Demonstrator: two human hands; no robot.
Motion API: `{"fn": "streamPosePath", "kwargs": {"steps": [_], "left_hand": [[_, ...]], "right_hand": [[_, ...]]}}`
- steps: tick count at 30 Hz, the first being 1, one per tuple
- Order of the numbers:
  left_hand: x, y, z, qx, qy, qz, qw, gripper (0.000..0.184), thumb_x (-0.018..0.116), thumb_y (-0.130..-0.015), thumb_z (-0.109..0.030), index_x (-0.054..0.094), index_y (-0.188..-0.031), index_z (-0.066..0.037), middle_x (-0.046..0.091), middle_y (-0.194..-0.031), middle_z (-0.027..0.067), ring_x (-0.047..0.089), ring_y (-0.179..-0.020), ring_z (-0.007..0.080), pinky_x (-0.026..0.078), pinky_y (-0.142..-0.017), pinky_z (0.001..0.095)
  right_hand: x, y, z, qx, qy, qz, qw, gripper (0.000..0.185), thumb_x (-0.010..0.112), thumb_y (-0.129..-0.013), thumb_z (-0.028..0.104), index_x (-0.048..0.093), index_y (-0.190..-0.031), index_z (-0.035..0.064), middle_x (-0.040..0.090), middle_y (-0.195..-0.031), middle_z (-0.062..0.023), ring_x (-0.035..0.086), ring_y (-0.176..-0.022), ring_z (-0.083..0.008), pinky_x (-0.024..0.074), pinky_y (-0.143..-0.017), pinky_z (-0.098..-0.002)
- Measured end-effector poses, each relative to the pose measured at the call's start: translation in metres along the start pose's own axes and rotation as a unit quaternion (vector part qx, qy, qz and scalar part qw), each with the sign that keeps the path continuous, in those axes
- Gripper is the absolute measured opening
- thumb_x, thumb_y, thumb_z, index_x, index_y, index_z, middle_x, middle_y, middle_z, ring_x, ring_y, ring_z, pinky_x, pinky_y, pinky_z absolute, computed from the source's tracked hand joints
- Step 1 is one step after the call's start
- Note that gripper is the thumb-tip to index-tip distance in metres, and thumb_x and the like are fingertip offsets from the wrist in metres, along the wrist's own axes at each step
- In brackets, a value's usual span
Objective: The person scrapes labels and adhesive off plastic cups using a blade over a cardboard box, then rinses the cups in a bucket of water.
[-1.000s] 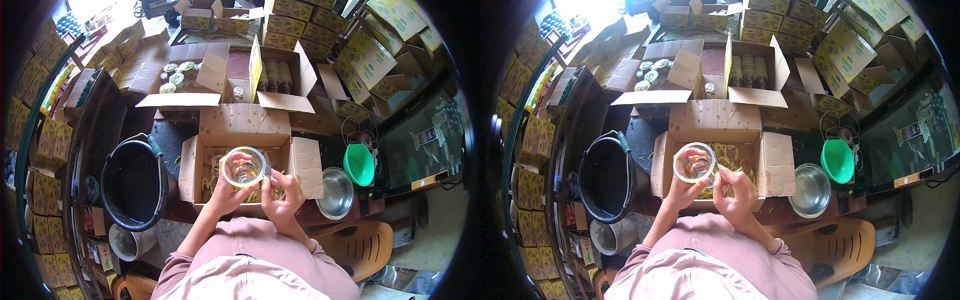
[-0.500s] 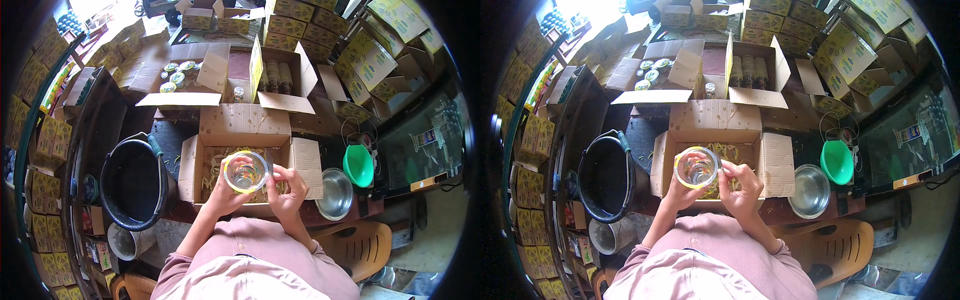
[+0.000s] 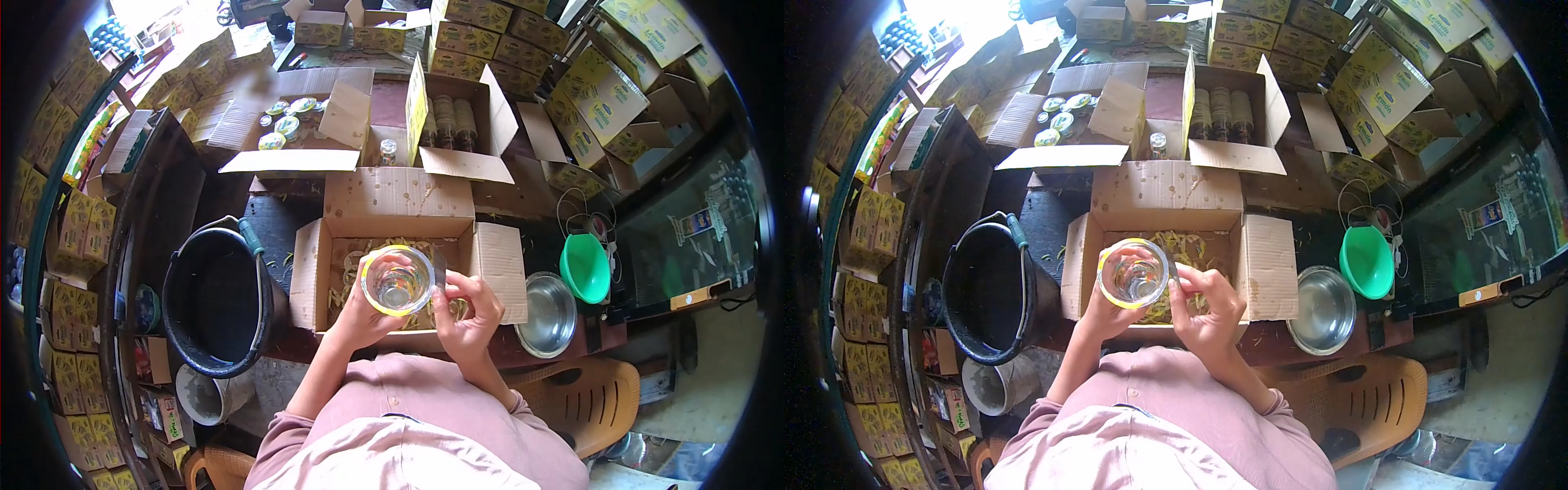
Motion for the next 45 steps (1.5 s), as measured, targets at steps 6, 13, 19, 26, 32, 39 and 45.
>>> {"fn": "streamPosePath", "kwargs": {"steps": [6,13,19,26,32,39,45], "left_hand": [[0.001,0.001,0.004,-0.019,0.004,0.034,0.999,0.067,0.069,-0.064,-0.003,0.033,-0.120,-0.002,0.047,-0.110,0.0114,0.049,-0.105,0.0216,0.040,-0.091,0.0320],[0.003,0.001,-0.001,-0.005,-0.017,0.053,0.998,0.067,0.071,-0.064,-0.005,0.034,-0.120,-0.003,0.048,-0.108,0.0115,0.050,-0.105,0.0223,0.042,-0.088,0.0321],[0.001,-0.001,-0.003,-0.028,-0.062,0.021,0.997,0.072,0.076,-0.060,-0.006,0.036,-0.118,-0.003,0.049,-0.108,0.0112,0.052,-0.101,0.0206,0.044,-0.086,0.0318],[0.003,0.001,-0.003,-0.028,-0.069,0.025,0.997,0.060,0.078,-0.057,-0.006,0.048,-0.109,-0.003,0.050,-0.108,0.0117,0.052,-0.100,0.0251,0.044,-0.086,0.0333],[0.003,0.000,-0.002,-0.040,-0.035,0.054,0.997,0.061,0.078,-0.056,-0.007,0.048,-0.109,-0.004,0.050,-0.107,0.0112,0.052,-0.098,0.0245,0.043,-0.087,0.0335],[0.001,-0.004,-0.005,0.000,0.006,0.073,0.997,0.059,0.076,-0.055,-0.007,0.050,-0.107,-0.005,0.047,-0.108,0.0099,0.049,-0.101,0.0217,0.043,-0.086,0.0321],[0.005,0.000,0.006,-0.041,0.024,0.092,0.995,0.061,0.076,-0.056,-0.010,0.047,-0.109,-0.005,0.043,-0.108,0.0095,0.045,-0.104,0.0203,0.039,-0.090,0.0308]], "right_hand": [[0.000,-0.002,0.006,-0.046,0.024,-0.020,0.998,0.027,0.063,-0.066,-0.007,0.061,-0.091,0.0025,0.056,-0.066,-0.0044,0.055,-0.057,-0.0100,0.0390,-0.049,-0.0210],[0.000,-0.006,0.003,-0.045,0.002,-0.008,0.999,0.029,0.064,-0.067,-0.007,0.062,-0.094,0.0042,0.056,-0.066,-0.0066,0.057,-0.058,-0.0138,0.0465,-0.054,-0.0243],[0.002,-0.002,0.007,-0.057,0.021,0.000,0.998,0.028,0.064,-0.067,-0.007,0.062,-0.093,0.0043,0.056,-0.066,-0.0066,0.057,-0.057,-0.0137,0.0464,-0.053,-0.0241],[0.000,-0.003,0.005,-0.035,0.017,-0.006,0.999,0.028,0.064,-0.067,-0.008,0.063,-0.092,0.0037,0.057,-0.066,-0.0072,0.058,-0.058,-0.0137,0.0465,-0.053,-0.0239],[0.001,0.000,-0.001,-0.018,-0.009,0.012,1.000,0.028,0.064,-0.066,-0.008,0.062,-0.091,0.0030,0.057,-0.066,-0.0075,0.059,-0.059,-0.0138,0.0464,-0.053,-0.0240],[0.002,0.001,-0.005,-0.015,-0.048,0.012,0.999,0.029,0.064,-0.066,-0.008,0.062,-0.092,0.0030,0.056,-0.067,-0.0048,0.056,-0.059,-0.0099,0.0411,-0.051,-0.0206],[0.006,-0.005,0.003,-0.043,-0.002,0.011,0.999,0.027,0.064,-0.067,-0.007,0.062,-0.092,0.0035,0.056,-0.067,-0.0042,0.056,-0.058,-0.0101,0.0407,-0.052,-0.0205]]}}
Point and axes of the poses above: each hand's wrist, its own y-axis away from the middle knuckle, its own x-axis out of the palm, z = x × y, the point moved 8 cm from there along -y, towards the middle knuckle
